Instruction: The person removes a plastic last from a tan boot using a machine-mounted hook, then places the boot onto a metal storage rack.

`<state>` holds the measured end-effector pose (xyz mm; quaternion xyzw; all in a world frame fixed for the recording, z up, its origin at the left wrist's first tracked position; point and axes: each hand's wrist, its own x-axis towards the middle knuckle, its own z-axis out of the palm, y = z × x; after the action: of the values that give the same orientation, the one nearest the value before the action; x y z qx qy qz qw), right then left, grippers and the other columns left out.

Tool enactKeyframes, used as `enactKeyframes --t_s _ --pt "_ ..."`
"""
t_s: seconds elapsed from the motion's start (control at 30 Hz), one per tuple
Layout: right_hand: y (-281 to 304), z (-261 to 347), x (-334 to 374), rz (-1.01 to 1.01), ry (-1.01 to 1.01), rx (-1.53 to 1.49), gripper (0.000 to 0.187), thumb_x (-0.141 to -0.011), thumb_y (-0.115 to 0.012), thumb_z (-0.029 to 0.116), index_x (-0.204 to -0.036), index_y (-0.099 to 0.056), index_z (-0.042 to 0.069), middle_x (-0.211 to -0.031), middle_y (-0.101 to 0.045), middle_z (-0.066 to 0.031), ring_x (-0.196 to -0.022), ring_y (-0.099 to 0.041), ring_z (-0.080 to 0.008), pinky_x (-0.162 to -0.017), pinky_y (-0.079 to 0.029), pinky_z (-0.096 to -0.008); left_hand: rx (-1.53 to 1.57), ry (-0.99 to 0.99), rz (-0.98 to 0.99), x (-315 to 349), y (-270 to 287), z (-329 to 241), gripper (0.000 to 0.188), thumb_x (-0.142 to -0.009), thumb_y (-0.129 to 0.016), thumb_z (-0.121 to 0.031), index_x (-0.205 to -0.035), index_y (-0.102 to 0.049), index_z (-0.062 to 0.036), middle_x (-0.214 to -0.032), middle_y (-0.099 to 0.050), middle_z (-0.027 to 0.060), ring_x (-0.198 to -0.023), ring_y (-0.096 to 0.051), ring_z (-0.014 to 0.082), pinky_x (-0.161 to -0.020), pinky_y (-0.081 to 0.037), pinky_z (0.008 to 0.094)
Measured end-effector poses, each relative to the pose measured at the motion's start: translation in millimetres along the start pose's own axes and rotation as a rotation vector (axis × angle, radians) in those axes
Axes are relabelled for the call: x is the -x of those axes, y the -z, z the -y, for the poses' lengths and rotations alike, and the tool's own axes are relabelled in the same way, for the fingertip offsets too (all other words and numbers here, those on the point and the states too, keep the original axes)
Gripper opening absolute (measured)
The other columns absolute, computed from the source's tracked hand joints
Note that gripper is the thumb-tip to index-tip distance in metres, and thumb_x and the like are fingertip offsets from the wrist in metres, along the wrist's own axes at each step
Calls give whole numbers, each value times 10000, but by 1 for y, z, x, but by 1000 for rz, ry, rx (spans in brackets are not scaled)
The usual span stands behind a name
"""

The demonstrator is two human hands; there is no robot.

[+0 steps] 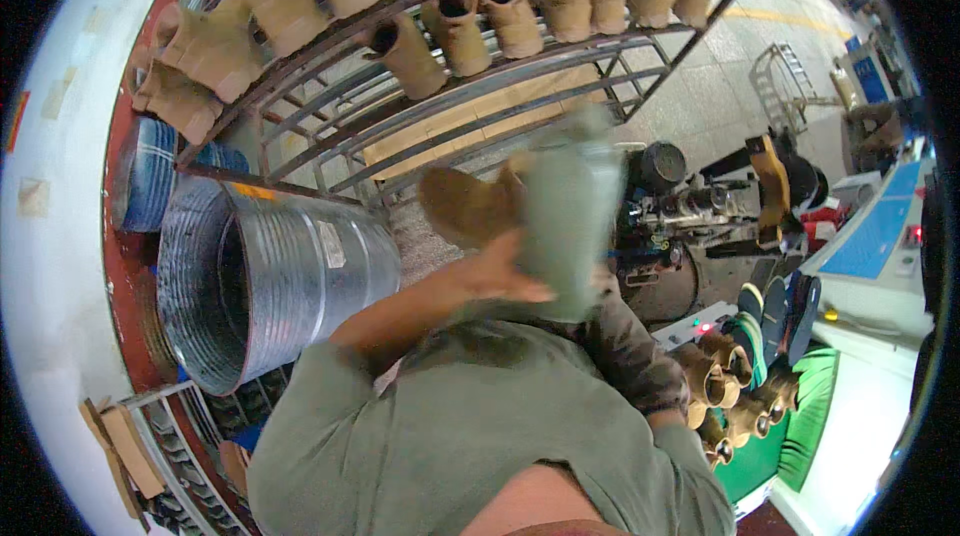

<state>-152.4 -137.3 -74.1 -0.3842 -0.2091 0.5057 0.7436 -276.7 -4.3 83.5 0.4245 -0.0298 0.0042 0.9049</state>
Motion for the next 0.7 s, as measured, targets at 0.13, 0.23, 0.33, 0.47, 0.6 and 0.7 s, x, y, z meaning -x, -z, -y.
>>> enactKeyframes --t_s 0.13,0.23,0.33,0.47,0.6,0.7 --pt "-112 9 -114 70 164 544 530 -771 -835 141 -1209 -556 34 -1125 -670 -91 -1029 -643 -191 -909 -525 -348 -245 -315 -756 183 39 -79 864 -685 -799 -170 -1438 -398 -38 -1340 -543 152 -1258 -521 303 -1030 -448 441" --pt "-188 -26 -194 -2 297 621 559 -756 -846 184 -1212 -557 36 -1127 -668 -103 -1045 -636 -189 -896 -526 -345 -63 -804 -1117 271 45 -115 785 -841 -641 -347 -1494 -329 -44 -1436 -460 175 -1342 -434 335 -1124 -355 495" --pt "-238 -55 -270 -98 480 741 595 -758 -834 215 -1233 -535 19 -1134 -634 -145 -1059 -624 -280 -905 -512 -394 -106 -846 -1356 318 65 -98 786 -899 -588 -453 -1501 -314 -29 -1492 -403 177 -1377 -401 314 -1148 -301 485" --pt "-231 -99 -341 -355 625 1104 724 -734 -831 201 -1325 -461 4 -1202 -557 -223 -1141 -545 -419 -945 -473 -463 -311 -534 -1112 273 106 -48 694 -895 -642 -377 -1454 -402 -42 -1335 -563 133 -1225 -552 281 -1061 -411 454" --pt "-196 -100 -297 -230 523 889 797 -750 -810 247 -1403 -404 37 -1266 -525 -220 -1178 -520 -436 -959 -465 -487 -458 24 -739 182 122 -9 611 -865 -729 -205 -1380 -462 -14 -1272 -600 128 -1175 -579 243 -1044 -433 388" --pt "-136 -91 -186 -207 394 1349 746 -788 -772 259 -1423 -419 90 -1341 -495 -189 -1164 -554 -407 -948 -492 -479 -805 394 -454 129 130 0 538 -866 -724 -131 -1337 -502 7 -1240 -620 148 -1156 -589 237 -1027 -445 382"
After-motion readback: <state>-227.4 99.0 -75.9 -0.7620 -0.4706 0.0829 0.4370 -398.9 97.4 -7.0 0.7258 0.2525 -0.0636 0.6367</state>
